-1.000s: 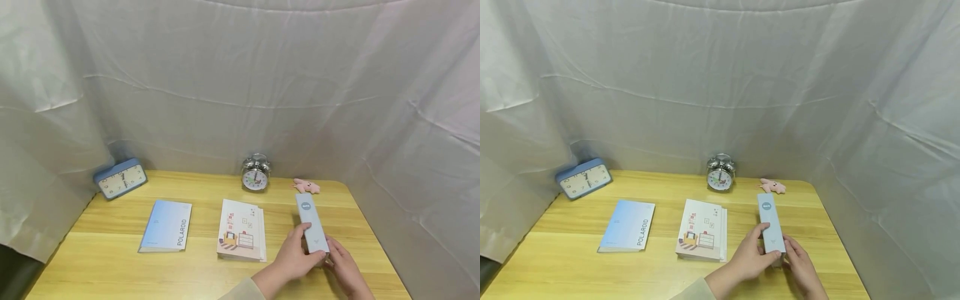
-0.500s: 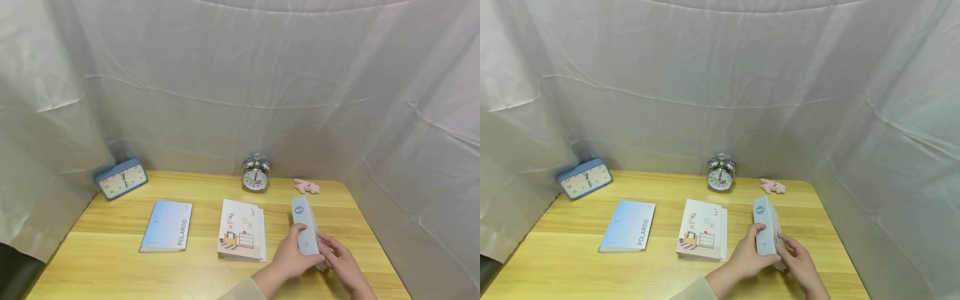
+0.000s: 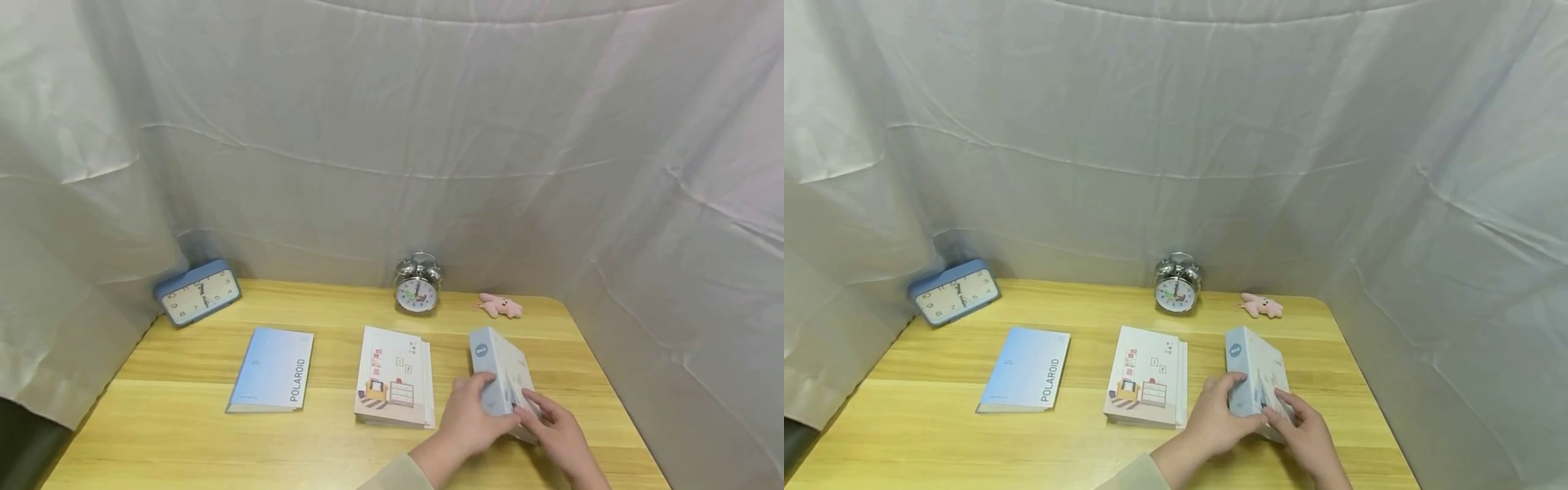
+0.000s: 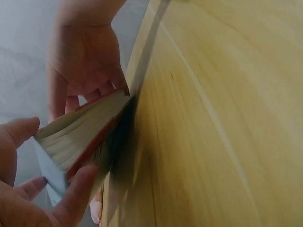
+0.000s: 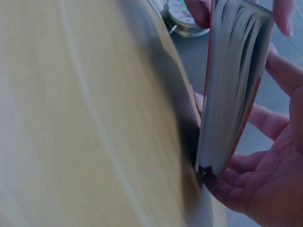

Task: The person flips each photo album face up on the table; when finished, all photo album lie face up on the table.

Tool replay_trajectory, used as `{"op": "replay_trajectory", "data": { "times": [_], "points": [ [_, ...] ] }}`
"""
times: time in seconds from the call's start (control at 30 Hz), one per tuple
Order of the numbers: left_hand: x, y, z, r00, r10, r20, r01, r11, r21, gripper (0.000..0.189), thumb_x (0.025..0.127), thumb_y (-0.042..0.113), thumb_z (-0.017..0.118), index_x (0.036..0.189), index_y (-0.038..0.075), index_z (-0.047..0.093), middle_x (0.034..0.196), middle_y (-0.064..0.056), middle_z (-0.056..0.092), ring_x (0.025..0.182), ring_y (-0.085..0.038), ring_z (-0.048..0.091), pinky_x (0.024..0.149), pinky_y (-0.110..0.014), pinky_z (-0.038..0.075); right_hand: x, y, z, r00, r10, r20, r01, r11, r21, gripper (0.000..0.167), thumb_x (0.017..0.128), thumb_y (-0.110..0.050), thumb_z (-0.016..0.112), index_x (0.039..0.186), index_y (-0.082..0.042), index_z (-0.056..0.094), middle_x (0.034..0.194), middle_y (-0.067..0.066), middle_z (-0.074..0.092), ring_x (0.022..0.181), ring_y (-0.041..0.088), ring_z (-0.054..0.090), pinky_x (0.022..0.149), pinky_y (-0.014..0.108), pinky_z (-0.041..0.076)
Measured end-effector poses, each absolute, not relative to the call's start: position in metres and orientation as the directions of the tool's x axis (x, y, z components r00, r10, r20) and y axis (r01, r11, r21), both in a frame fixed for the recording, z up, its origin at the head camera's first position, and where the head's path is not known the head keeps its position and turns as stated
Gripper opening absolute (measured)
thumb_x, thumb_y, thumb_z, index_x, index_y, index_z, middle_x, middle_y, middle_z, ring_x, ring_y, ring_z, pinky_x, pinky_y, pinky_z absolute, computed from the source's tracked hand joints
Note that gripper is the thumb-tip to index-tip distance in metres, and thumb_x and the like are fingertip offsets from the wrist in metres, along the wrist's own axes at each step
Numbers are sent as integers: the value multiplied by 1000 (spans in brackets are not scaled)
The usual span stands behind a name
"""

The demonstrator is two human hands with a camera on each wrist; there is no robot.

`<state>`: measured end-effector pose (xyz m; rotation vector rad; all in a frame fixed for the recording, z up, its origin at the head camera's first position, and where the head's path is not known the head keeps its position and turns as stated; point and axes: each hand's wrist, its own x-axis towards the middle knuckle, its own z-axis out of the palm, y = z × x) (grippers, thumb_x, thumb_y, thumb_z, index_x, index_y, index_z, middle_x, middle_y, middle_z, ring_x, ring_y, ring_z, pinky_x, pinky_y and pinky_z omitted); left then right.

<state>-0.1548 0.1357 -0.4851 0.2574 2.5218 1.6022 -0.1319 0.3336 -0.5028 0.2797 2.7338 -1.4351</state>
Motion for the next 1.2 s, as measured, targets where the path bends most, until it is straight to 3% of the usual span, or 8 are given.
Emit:
{"op": "replay_trajectory", "data": {
  "times": [0.17,0.33,0.6,1.0,1.2],
  "points": [
    [-156,135,-491,-963,267,-36,113,522,845,71,82,52,87,144,29,65,133,-2,69,114,-19,65,98,-39,55,-132,340,-504,-983,134,-123,181,640,-747,74,99,-38,77,149,11,52,158,39,37,147,56,36,117,62,38],
    [-154,135,-497,-947,321,-36,151,537,830,63,86,40,85,145,26,65,133,-1,71,122,-20,65,104,-37,54,-132,341,-506,-977,128,-171,213,640,-739,84,94,-41,81,150,13,48,159,46,28,148,61,26,121,69,25],
    [-155,135,-503,-955,297,6,174,544,821,56,86,32,85,138,20,68,122,-2,64,107,-13,62,100,-33,54,-130,340,-509,-986,126,-106,165,718,-677,80,90,-32,86,144,17,52,152,48,35,142,64,36,118,69,30],
    [-160,139,-508,-963,268,-21,143,577,804,58,89,30,83,143,16,64,135,-6,63,121,-24,65,107,-38,53,-127,343,-509,-985,139,-103,173,746,-643,86,90,-38,86,145,16,50,152,44,41,143,60,38,119,69,30],
    [-160,133,-504,-959,282,-26,148,578,803,65,84,28,86,142,11,63,131,-6,64,119,-24,65,107,-37,52,-130,345,-510,-983,144,-116,185,752,-633,81,93,-35,84,145,16,50,153,44,40,143,60,38,118,68,32]
  ]
}}
